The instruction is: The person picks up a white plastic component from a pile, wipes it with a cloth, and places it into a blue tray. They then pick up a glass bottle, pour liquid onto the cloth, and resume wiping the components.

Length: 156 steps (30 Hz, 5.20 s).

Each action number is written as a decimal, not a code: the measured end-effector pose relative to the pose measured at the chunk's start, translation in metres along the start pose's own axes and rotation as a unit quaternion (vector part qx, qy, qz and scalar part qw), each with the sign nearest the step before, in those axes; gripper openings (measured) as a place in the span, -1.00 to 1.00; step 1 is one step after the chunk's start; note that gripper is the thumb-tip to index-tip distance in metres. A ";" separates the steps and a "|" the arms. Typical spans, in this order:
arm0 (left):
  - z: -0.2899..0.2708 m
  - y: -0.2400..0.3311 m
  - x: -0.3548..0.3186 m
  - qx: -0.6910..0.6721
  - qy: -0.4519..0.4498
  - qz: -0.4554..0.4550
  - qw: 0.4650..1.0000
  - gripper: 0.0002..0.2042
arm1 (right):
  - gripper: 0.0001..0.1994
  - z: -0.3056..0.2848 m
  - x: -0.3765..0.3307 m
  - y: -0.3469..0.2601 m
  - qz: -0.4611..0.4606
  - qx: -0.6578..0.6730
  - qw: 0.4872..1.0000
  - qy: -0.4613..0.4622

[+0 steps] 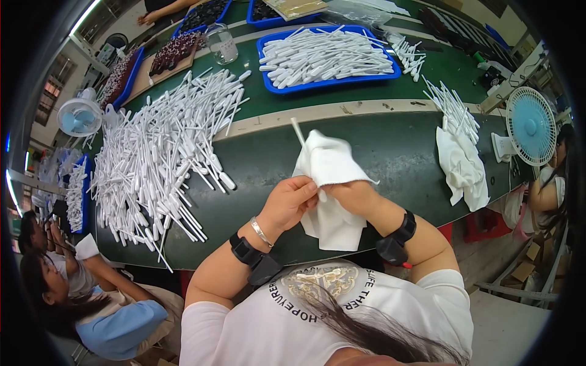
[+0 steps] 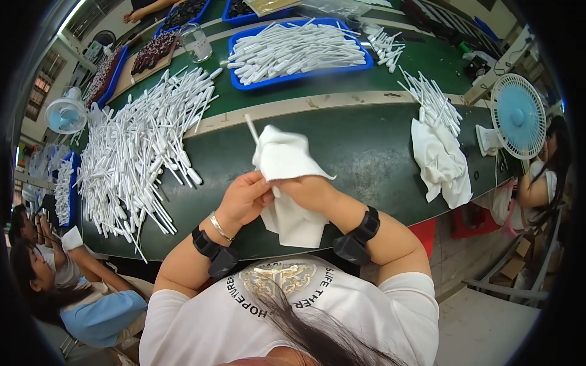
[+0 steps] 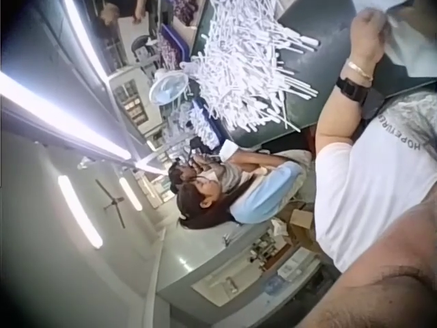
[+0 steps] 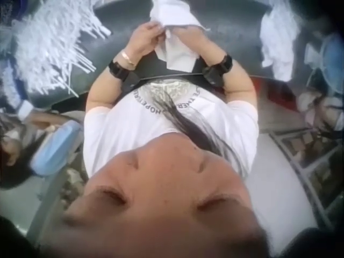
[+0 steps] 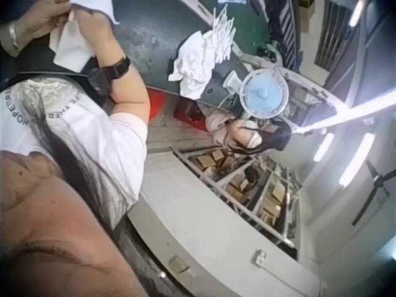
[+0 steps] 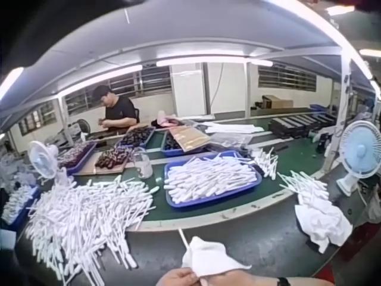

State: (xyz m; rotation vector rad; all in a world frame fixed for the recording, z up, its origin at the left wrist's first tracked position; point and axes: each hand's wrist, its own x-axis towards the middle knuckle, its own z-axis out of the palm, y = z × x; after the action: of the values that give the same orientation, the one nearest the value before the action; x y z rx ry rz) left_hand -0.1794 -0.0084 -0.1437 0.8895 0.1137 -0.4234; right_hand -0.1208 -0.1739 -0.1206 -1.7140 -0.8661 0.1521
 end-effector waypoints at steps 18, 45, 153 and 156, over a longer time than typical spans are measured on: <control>0.024 0.007 -0.014 -0.072 -0.126 0.078 0.986 -0.78 | -0.70 0.003 0.000 -0.013 0.233 0.464 0.855 0.024; 0.009 0.052 -0.029 0.247 0.128 0.219 0.935 -0.85 | -0.73 0.004 0.019 -0.040 0.049 -0.175 0.971 -0.157; -0.128 0.096 -0.289 0.718 0.477 0.031 0.506 -0.90 | -0.74 -0.016 -0.004 0.032 0.302 0.506 0.805 0.072; -0.146 0.090 -0.288 0.778 0.462 0.088 0.417 -0.86 | -0.68 -0.008 -0.008 0.000 0.341 0.467 0.808 0.110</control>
State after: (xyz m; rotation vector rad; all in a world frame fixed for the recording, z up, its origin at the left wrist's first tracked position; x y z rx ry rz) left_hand -0.3943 0.2444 -0.0924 2.9670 0.7213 0.4550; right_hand -0.1224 -0.1851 -0.1211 -0.9718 0.0934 0.7221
